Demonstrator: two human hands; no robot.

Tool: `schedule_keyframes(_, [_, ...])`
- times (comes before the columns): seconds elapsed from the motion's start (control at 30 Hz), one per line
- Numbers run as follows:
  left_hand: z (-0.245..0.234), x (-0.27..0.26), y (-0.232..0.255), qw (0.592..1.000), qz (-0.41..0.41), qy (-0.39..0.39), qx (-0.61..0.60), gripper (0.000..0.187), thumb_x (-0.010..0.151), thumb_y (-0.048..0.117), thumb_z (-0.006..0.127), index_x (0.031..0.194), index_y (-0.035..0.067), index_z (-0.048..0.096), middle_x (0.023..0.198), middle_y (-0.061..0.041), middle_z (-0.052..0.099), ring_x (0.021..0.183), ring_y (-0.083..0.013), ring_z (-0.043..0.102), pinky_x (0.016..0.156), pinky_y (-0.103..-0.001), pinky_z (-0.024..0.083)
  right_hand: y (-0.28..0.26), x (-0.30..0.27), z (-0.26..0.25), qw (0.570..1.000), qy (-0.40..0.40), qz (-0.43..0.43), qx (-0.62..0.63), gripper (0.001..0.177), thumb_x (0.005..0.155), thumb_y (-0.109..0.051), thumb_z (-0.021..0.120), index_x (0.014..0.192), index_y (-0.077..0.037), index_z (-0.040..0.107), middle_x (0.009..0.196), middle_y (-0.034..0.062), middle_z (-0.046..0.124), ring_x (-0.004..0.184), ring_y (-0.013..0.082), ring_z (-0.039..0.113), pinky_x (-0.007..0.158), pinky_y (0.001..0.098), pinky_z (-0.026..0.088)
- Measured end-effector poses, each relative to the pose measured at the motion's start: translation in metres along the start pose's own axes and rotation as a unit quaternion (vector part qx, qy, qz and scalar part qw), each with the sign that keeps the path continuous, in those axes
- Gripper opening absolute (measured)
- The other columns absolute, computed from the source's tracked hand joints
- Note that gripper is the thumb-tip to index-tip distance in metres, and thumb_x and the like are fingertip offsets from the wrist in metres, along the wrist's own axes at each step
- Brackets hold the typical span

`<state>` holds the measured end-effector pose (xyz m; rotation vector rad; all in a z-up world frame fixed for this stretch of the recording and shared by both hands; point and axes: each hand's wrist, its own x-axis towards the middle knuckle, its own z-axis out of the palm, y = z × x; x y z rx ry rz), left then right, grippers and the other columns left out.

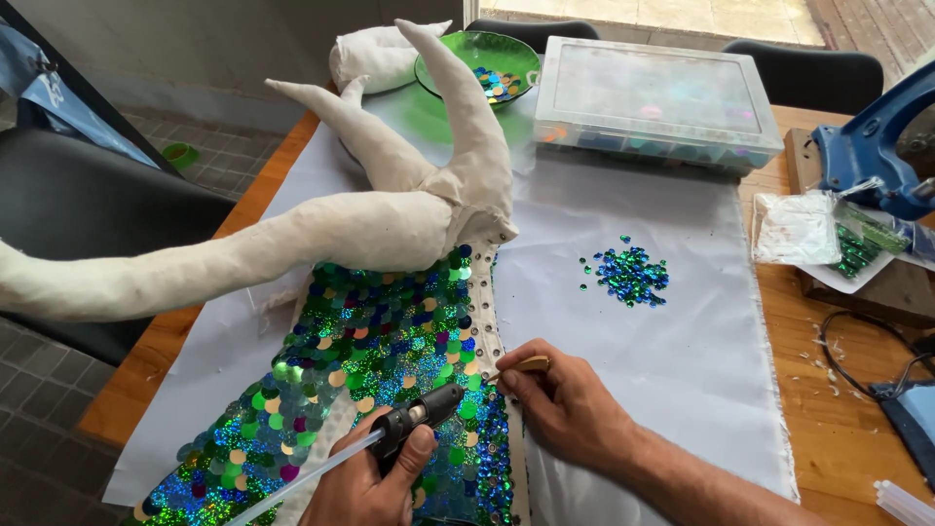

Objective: Applying sequins to a garment using a hot glue gun and a small placement tool

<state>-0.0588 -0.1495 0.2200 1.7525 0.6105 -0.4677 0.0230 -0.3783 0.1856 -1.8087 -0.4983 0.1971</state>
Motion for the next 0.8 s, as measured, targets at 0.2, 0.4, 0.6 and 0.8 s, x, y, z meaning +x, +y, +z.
schedule_keyframes(0.2, [0.0, -0.002, 0.001, 1.0, 0.007, 0.005, 0.026, 0.051, 0.086, 0.052, 0.063, 0.121, 0.017, 0.076, 0.06, -0.01, 0.052, 0.051, -0.0224, 0.06, 0.05, -0.034, 0.046, 0.002, 0.0, 0.0, 0.999, -0.001, -0.018, -0.037, 0.014, 0.099, -0.015, 0.06, 0.109, -0.009, 0.068, 0.083, 0.0053, 0.08, 0.067, 0.011, 0.071, 0.059, 0.0242, 0.055])
schedule_keyframes(0.4, [0.001, 0.008, -0.013, 0.999, 0.025, -0.015, -0.044, 0.046, 0.087, 0.045, 0.068, 0.114, 0.008, 0.074, 0.059, -0.014, 0.048, 0.047, -0.0264, 0.056, 0.046, -0.039, 0.044, 0.017, -0.001, -0.005, 0.99, 0.066, -0.002, 0.121, 0.014, 0.099, -0.006, 0.059, 0.107, 0.0, 0.069, 0.086, 0.0118, 0.075, 0.076, 0.017, 0.067, 0.069, 0.0267, 0.054])
schedule_keyframes(0.6, [0.007, 0.026, -0.04, 0.985, 0.068, -0.033, -0.154, 0.037, 0.087, 0.033, 0.077, 0.103, 0.001, 0.07, 0.056, -0.013, 0.034, 0.037, -0.0253, 0.04, 0.04, -0.042, 0.03, 0.034, 0.016, -0.06, 0.957, 0.283, 0.031, 0.052, 0.01, 0.096, -0.008, 0.061, 0.103, -0.003, 0.067, 0.079, 0.0081, 0.068, 0.055, 0.0143, 0.052, 0.053, 0.0255, 0.044])
schedule_keyframes(0.8, [0.009, 0.035, -0.046, 0.981, 0.046, -0.017, -0.186, 0.043, 0.08, 0.03, 0.079, 0.106, -0.004, 0.078, 0.066, -0.021, 0.058, 0.038, -0.0262, 0.039, 0.04, -0.042, 0.034, 0.043, 0.026, -0.098, 0.938, 0.338, 0.068, 0.027, 0.008, 0.1, -0.01, 0.06, 0.1, -0.003, 0.062, 0.08, 0.0137, 0.073, 0.048, 0.0177, 0.055, 0.044, 0.0279, 0.044])
